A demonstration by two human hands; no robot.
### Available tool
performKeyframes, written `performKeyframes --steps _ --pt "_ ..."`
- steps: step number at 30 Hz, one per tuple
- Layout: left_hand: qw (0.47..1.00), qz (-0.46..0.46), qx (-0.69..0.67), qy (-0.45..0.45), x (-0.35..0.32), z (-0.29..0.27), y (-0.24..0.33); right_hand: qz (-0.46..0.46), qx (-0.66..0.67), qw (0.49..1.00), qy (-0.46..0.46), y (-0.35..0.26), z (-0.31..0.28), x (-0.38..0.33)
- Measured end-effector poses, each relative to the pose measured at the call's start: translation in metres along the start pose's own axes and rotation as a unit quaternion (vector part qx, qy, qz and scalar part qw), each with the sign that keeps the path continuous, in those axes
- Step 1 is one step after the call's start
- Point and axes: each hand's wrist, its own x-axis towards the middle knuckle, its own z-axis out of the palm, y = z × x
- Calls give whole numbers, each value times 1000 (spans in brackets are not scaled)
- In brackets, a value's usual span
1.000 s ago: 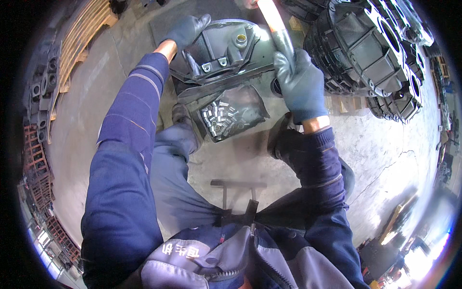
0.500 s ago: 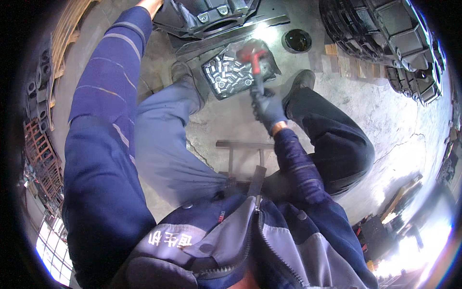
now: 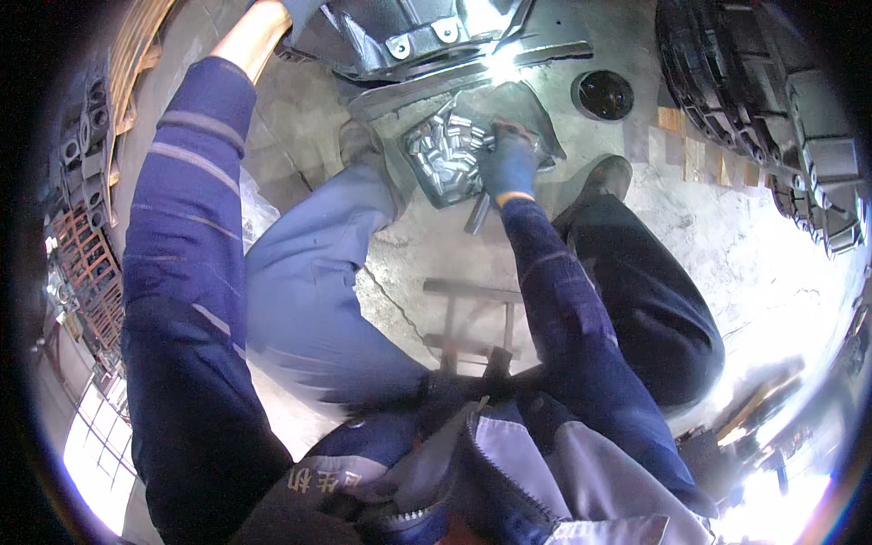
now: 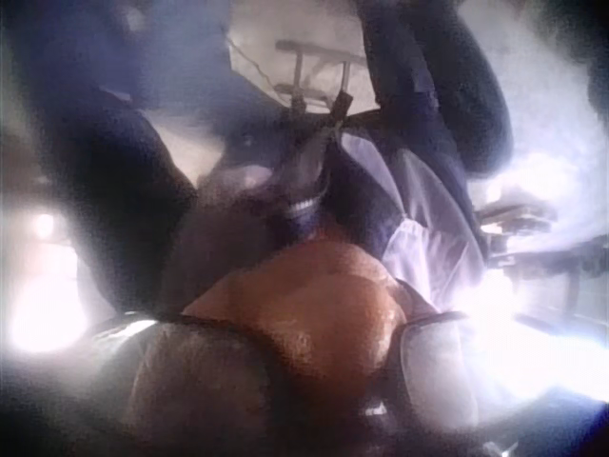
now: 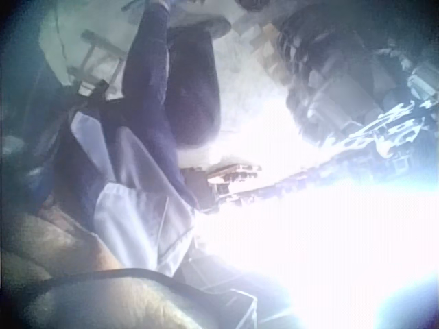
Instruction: The person inserts a brass bushing into a metal housing and taps it into place with a hammer. They then pick up the assembled unit and place it on a stack of similar housings. The process is repeated for a second unit.
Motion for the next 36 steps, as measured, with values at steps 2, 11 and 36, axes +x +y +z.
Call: performKeyframes --steps 2,11,36 --pt "1000 5 -12 1 -2 -1 1 -26 -84 991 -102 -11 24 25" --pt "992 5 -121 -45 -3 -2 -6 -33 -176 960 -216 -15 94 57" --pt "994 -8 -81 -73 -2 1 -9 -202 256 944 51 -98 -222 176"
